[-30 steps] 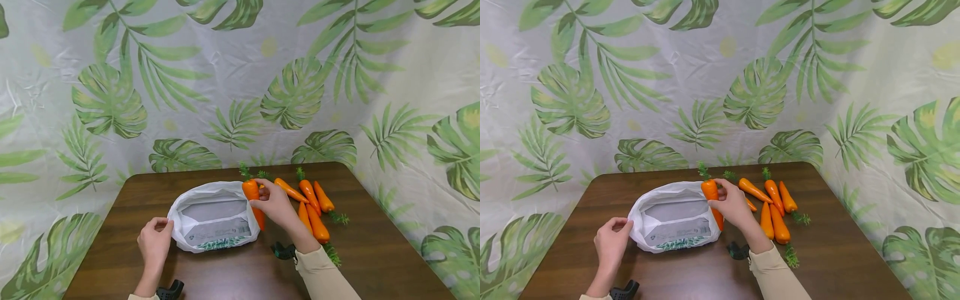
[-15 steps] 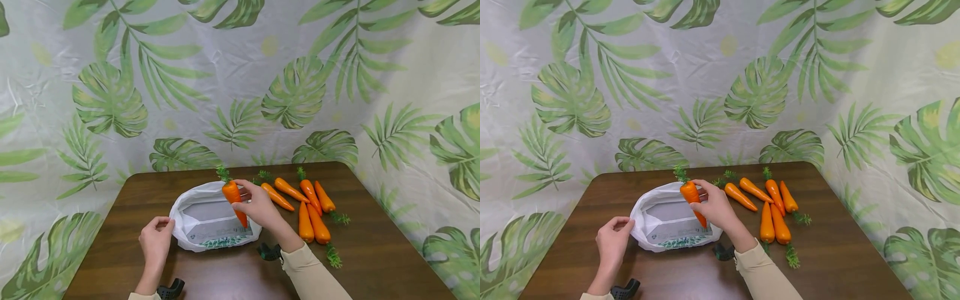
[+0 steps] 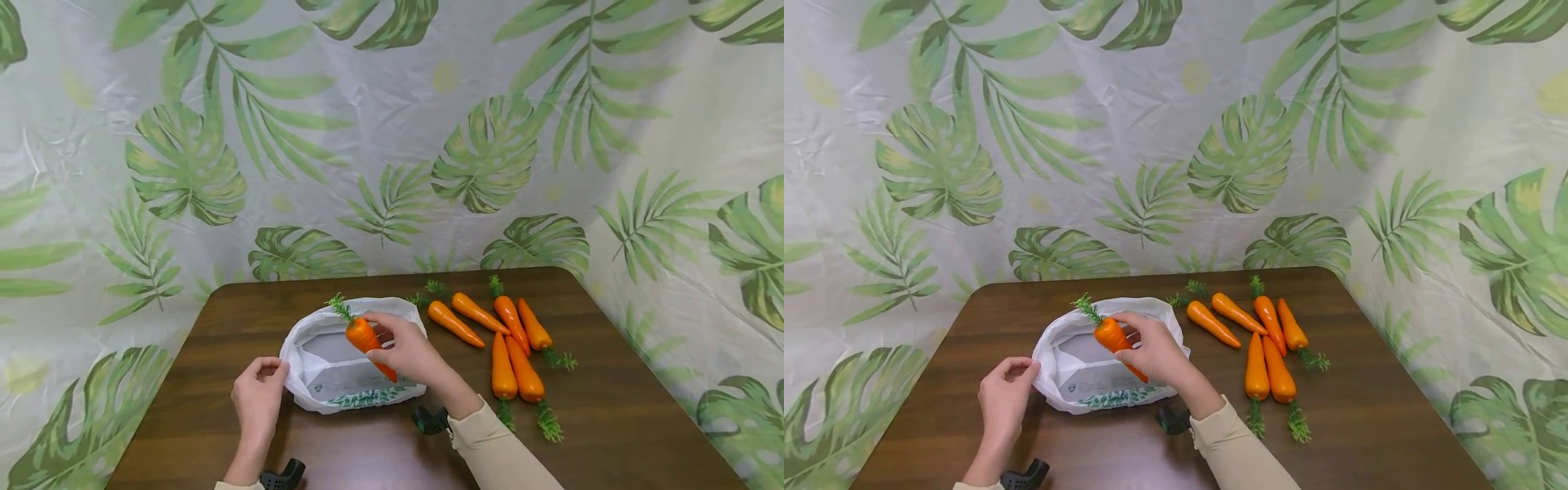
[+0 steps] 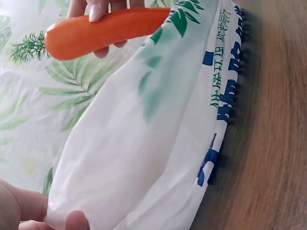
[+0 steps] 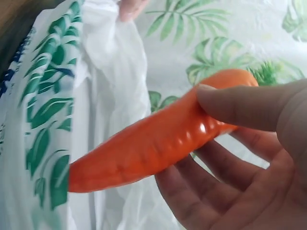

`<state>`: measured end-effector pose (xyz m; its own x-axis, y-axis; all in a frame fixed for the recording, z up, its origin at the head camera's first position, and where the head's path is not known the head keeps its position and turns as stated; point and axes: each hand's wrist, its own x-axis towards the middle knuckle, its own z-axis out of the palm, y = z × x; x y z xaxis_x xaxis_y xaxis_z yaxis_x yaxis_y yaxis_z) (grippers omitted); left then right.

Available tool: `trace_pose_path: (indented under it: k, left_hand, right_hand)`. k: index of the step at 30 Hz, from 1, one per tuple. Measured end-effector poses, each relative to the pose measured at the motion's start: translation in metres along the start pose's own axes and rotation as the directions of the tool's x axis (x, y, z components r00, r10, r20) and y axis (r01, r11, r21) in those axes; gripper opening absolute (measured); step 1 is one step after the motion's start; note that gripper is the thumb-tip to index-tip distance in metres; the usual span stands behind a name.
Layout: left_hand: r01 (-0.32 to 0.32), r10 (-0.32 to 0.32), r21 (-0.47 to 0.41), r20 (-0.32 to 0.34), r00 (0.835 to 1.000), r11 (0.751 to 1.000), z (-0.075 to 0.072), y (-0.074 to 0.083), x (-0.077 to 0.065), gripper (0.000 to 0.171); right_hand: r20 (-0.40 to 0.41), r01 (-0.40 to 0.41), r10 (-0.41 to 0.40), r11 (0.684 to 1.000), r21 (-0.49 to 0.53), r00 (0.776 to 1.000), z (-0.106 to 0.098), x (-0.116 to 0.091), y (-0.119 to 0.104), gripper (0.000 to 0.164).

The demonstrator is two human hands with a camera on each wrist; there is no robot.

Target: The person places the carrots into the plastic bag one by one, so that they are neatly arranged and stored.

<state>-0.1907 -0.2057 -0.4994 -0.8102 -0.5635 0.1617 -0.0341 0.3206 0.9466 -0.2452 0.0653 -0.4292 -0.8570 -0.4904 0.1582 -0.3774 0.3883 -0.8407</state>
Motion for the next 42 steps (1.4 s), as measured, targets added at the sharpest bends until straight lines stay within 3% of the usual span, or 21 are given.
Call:
trace_pose_path:
  k: [10,19,33,42]
  left_hand:
    - [-0.026,0.025,-0.038,-0.031,0.999,0.999,0.002,-0.001,-0.001,0.009]
    - [-0.032,0.03,-0.055,-0.043,0.999,0.998,0.002,-0.002,-0.001,0.009]
    - [-0.068,0.066,-0.032,-0.072,0.995,0.997,0.001,-0.003,-0.001,0.006]
    - [-0.078,0.076,-0.02,-0.081,0.994,0.997,0.002,-0.002,-0.001,0.006]
  right_hand:
    - [0.114,0.075,-0.057,0.985,-0.158,0.992,0.015,0.004,0.014,0.059]
    - [0.215,0.188,-0.121,0.926,-0.328,0.969,0.022,0.011,0.022,0.055]
    - [0.323,0.187,-0.042,0.881,-0.435,0.946,0.028,0.013,0.026,0.048]
    - [0.385,0.236,-0.043,0.85,-0.47,0.922,0.03,0.014,0.027,0.043]
